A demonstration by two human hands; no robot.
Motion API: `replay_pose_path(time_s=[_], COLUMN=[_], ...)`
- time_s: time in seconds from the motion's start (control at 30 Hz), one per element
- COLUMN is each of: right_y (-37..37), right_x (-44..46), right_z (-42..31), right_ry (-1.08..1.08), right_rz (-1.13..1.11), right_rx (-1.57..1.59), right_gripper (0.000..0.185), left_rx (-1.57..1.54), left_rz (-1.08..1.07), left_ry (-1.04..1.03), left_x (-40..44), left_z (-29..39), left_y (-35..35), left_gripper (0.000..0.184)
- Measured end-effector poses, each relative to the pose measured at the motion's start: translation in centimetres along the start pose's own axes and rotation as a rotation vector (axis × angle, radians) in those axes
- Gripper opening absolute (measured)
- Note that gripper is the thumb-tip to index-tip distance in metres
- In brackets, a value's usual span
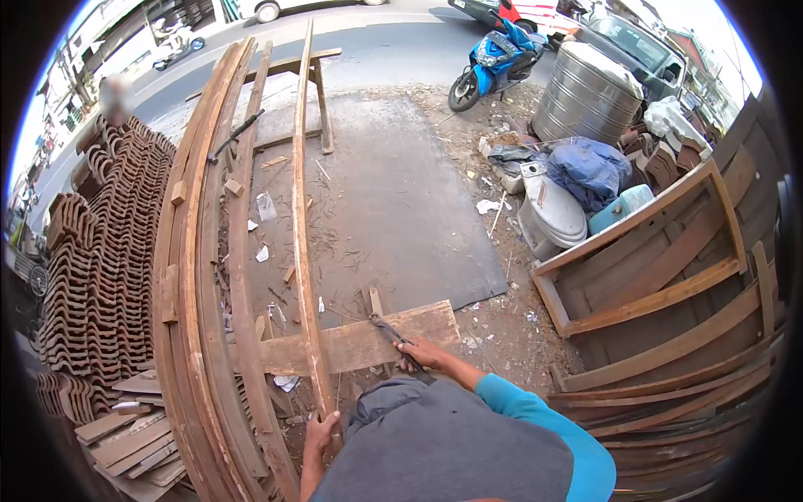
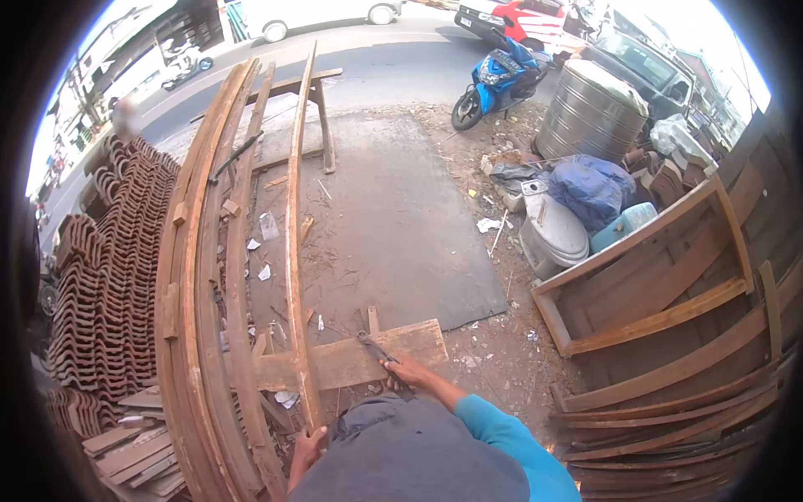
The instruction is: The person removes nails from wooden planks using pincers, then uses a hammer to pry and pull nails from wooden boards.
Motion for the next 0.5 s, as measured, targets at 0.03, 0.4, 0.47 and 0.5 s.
replay_pose_path(time_s=[0.03, 0.4, 0.47, 0.5], right_y=[-0.1, -6.7, -9.5, -9.5], right_x=[-0.6, -12.8, -15.1, -15.3], right_z=[-0.7, -15.7, -17.1, -18.4], right_ry=[0.039, 0.222, 0.215, 0.224], right_rz=[0.001, -0.243, -0.508, -0.449], right_rx=[0.007, -0.774, -0.774, -0.744], right_gripper=[0.036, 0.065, 0.072, 0.072], left_rx=[0.052, 0.108, 0.078, 0.118], left_rz=[0.045, 0.126, 0.071, 0.03], left_ry=[-0.068, -0.052, -0.052, -0.083], left_x=[1.5, 3.9, 4.5, 4.3], left_z=[-0.3, 0.1, -0.4, 0.8], left_y=[0.0, -0.9, -1.1, -1.4], left_gripper=[0.072, 0.062, 0.056, 0.056])
Point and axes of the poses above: each hand's wrist, its own x-axis towards the middle knuckle, its own y-axis out of the back of the hand, z = x × y, the point moved 8 cm from there along x, towards the middle knuckle, and after that the axes turned 8 degrees about x, right-handed, at the moved point
